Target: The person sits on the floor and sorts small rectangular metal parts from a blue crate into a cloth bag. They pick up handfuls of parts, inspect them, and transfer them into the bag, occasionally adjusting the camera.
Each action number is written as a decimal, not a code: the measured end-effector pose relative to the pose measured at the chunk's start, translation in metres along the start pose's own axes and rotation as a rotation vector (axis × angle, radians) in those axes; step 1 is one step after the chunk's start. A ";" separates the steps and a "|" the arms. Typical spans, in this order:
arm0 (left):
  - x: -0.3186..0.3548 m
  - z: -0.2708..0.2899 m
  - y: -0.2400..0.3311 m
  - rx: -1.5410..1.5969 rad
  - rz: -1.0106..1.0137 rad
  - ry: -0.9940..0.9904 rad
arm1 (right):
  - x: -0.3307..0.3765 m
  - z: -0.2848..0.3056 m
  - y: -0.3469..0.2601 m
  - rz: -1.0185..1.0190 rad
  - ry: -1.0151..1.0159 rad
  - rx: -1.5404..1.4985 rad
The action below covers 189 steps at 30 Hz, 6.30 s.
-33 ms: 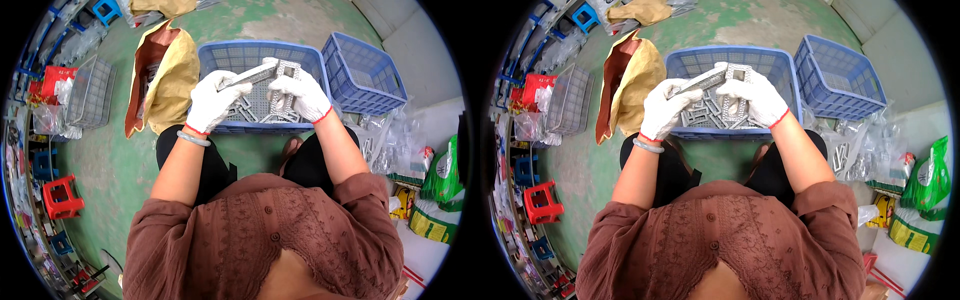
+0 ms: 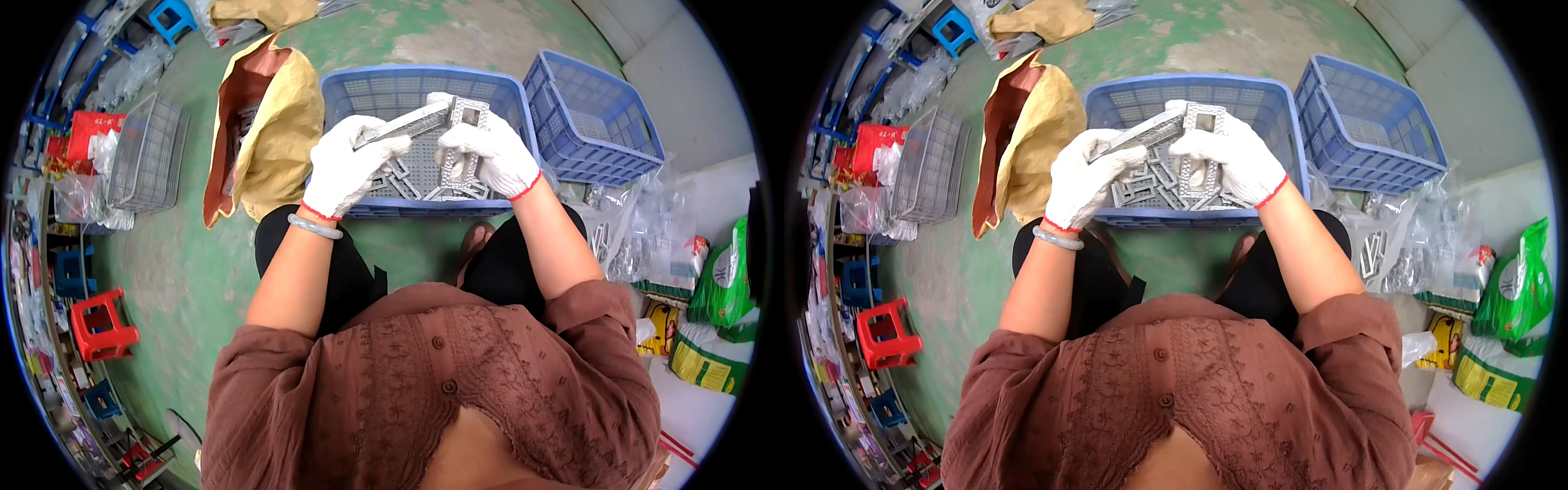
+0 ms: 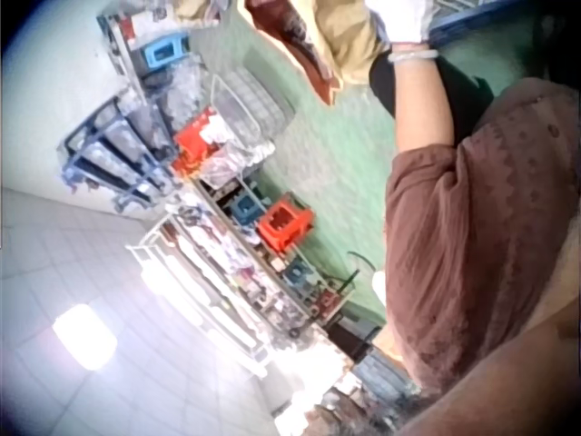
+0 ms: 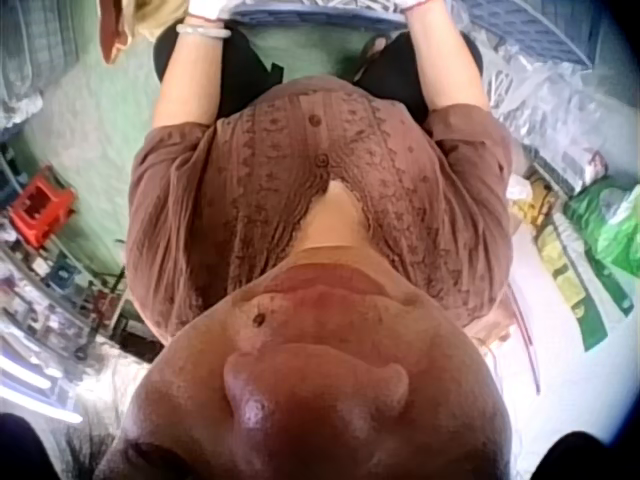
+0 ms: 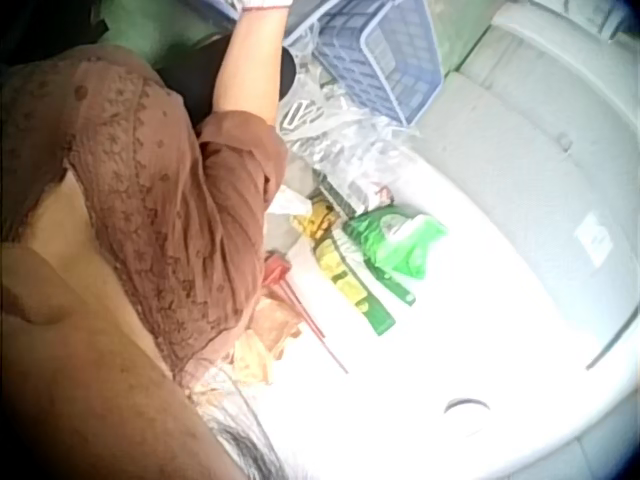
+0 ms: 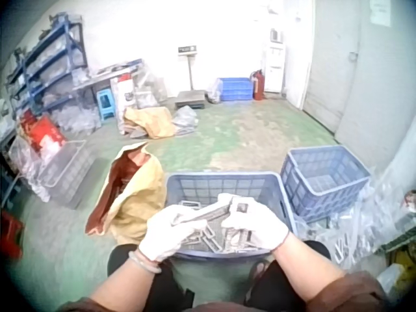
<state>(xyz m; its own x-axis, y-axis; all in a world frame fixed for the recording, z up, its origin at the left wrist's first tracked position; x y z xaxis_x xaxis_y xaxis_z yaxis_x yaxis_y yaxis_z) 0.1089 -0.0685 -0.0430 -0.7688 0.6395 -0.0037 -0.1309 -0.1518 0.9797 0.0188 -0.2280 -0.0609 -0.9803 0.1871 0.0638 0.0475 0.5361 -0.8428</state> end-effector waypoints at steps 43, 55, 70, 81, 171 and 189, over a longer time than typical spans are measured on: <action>-0.005 -0.025 0.008 0.421 -0.226 -0.104 | 0.067 -0.046 0.014 -0.185 -0.320 0.312; -0.007 -0.031 0.008 0.441 -0.194 -0.147 | 0.065 -0.037 0.031 0.094 -0.427 0.590; -0.007 -0.026 0.000 0.315 -0.205 -0.150 | 0.067 -0.037 0.014 -0.106 -0.149 0.070; 0.003 -0.028 0.003 0.276 -0.012 -0.122 | 0.060 -0.009 0.012 -0.095 -0.092 -0.196; 0.044 -0.065 0.012 0.385 -0.169 -0.194 | 0.050 0.019 -0.012 0.161 0.005 -0.127; 0.045 -0.072 0.007 0.442 0.001 -0.235 | 0.050 0.018 -0.007 0.059 0.025 -0.115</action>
<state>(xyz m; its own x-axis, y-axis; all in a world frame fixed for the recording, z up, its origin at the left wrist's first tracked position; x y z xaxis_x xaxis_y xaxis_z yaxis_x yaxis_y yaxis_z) 0.0284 -0.0948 -0.0510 -0.6000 0.8000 -0.0076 0.1861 0.1489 0.9712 -0.0345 -0.2372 -0.0613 -0.9701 0.2409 0.0307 0.1278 0.6138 -0.7790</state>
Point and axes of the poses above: each hand's wrist, its own x-axis away from the middle knuckle, its own z-axis out of the back of the hand, y = z × x, the point moved 10 cm from there along -x, towards the middle knuckle, and after that the axes turned 8 degrees about -x, right-handed, at the moved point
